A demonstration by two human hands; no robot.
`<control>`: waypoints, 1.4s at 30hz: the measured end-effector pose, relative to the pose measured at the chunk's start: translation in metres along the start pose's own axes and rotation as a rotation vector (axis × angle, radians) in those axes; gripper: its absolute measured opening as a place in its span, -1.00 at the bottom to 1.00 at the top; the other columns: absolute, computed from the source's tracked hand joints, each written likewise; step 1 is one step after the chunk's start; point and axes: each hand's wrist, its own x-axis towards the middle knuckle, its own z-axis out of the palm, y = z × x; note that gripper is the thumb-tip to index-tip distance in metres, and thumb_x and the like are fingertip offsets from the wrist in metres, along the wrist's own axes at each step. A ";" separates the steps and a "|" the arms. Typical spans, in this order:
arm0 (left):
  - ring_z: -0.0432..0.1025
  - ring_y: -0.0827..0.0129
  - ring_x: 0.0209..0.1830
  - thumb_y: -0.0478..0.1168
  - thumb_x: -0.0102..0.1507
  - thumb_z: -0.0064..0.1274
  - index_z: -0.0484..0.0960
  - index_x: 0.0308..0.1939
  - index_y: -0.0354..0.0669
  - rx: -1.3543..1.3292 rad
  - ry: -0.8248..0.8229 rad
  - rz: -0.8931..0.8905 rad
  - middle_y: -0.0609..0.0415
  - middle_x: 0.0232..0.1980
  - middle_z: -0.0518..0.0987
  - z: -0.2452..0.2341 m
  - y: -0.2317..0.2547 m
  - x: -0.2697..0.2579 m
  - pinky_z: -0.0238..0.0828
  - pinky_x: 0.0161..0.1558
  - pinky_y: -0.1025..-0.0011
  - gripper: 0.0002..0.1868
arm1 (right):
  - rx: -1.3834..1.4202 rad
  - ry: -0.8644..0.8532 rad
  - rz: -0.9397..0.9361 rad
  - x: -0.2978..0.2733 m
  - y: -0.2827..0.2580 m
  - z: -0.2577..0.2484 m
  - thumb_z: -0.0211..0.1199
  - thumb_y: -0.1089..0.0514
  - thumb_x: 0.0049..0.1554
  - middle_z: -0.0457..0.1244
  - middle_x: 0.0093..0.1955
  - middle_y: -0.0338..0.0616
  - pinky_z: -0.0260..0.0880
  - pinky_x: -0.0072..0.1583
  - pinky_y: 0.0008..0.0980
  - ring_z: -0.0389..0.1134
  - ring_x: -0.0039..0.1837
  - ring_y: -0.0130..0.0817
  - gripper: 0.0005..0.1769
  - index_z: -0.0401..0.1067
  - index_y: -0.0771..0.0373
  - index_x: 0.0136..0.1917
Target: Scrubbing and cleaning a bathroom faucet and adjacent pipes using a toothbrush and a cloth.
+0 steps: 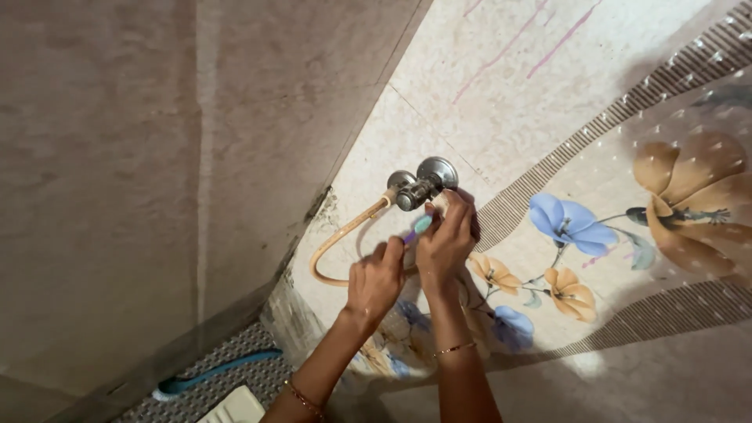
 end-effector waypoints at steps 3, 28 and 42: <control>0.52 -0.02 -0.57 -0.30 0.28 -0.02 0.46 -0.09 -0.14 0.119 0.074 -0.024 -0.10 -0.37 0.58 -0.023 0.022 0.025 0.38 -0.61 0.08 -0.87 | -0.019 -0.010 -0.004 0.000 0.004 0.000 0.20 0.37 0.12 0.31 0.13 0.16 0.40 0.16 -0.04 0.39 0.17 0.15 -0.64 0.36 0.37 0.20; 0.55 -0.11 -0.53 -0.20 0.34 -0.02 0.60 -0.20 -0.13 0.208 -0.037 -0.185 -0.18 -0.43 0.61 -0.054 0.059 0.040 0.45 -0.53 0.05 -0.87 | 0.058 0.023 -0.009 0.005 -0.004 -0.007 0.23 0.33 0.17 0.31 0.13 0.16 0.41 0.14 -0.04 0.39 0.16 0.14 -0.67 0.35 0.36 0.21; 0.57 -0.21 -0.43 -0.07 0.40 -0.10 0.60 -0.39 -0.24 0.239 -0.149 -0.282 -0.31 -0.45 0.61 -0.040 0.060 0.060 0.51 -0.37 -0.05 -0.62 | 0.113 0.080 0.038 0.006 -0.004 -0.010 0.25 0.36 0.12 0.33 0.13 0.07 0.46 0.13 -0.13 0.42 0.13 0.05 -0.67 0.35 0.32 0.17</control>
